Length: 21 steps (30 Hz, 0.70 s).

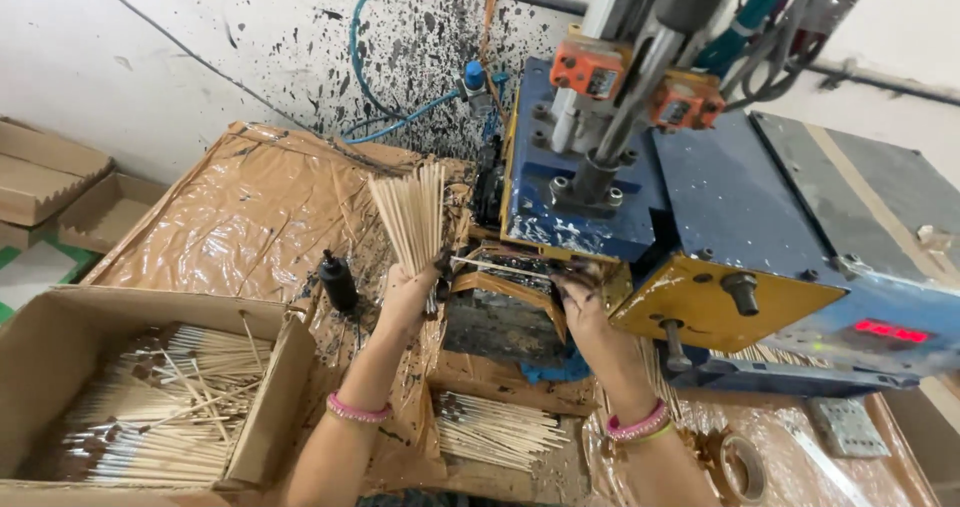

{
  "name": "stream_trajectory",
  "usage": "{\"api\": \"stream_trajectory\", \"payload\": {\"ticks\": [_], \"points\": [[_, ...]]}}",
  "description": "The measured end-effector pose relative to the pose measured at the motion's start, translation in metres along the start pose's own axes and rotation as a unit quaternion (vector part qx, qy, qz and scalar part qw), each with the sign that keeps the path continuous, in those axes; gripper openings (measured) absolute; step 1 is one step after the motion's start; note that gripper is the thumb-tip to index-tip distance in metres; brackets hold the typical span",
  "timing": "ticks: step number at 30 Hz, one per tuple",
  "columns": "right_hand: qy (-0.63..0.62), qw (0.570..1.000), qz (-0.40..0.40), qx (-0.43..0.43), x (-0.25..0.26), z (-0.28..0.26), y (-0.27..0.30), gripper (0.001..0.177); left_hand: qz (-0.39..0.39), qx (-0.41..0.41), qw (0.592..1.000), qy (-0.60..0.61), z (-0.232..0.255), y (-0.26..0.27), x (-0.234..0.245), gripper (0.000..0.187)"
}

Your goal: Feeding thin wooden or plastic sticks into a processing machine for manufacturing.

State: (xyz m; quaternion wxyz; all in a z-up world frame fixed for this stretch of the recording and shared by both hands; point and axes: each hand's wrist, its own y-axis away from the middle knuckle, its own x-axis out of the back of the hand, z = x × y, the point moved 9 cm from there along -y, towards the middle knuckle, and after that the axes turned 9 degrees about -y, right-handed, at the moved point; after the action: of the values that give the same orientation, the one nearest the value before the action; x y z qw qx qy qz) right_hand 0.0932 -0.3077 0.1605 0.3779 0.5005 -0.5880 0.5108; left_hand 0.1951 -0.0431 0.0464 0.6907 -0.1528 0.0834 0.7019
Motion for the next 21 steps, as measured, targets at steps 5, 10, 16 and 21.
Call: {"api": "stream_trajectory", "payload": {"ticks": [5, 10, 16, 21], "points": [[-0.205, 0.916, 0.310, 0.149, 0.027, 0.056, 0.070, 0.023, 0.075, 0.020, 0.993, -0.094, -0.020, 0.064, 0.063, 0.017], [-0.270, 0.894, 0.348, -0.080, -0.004, 0.174, 0.127, 0.034, 0.090, -0.008, 0.985, -0.145, -0.043, 0.107, 0.094, 0.013], [-0.493, 0.846, 0.200, -0.033, -0.057, 0.109, 0.115, 0.049, -0.180, -0.055, 0.965, -0.183, 0.010, 0.128, -0.019, 0.027], [-0.734, 0.676, 0.037, -0.048, -0.108, 0.104, 0.072, 0.023, -0.271, -0.055, 0.926, -0.258, 0.036, 0.103, -0.032, 0.034]]}}
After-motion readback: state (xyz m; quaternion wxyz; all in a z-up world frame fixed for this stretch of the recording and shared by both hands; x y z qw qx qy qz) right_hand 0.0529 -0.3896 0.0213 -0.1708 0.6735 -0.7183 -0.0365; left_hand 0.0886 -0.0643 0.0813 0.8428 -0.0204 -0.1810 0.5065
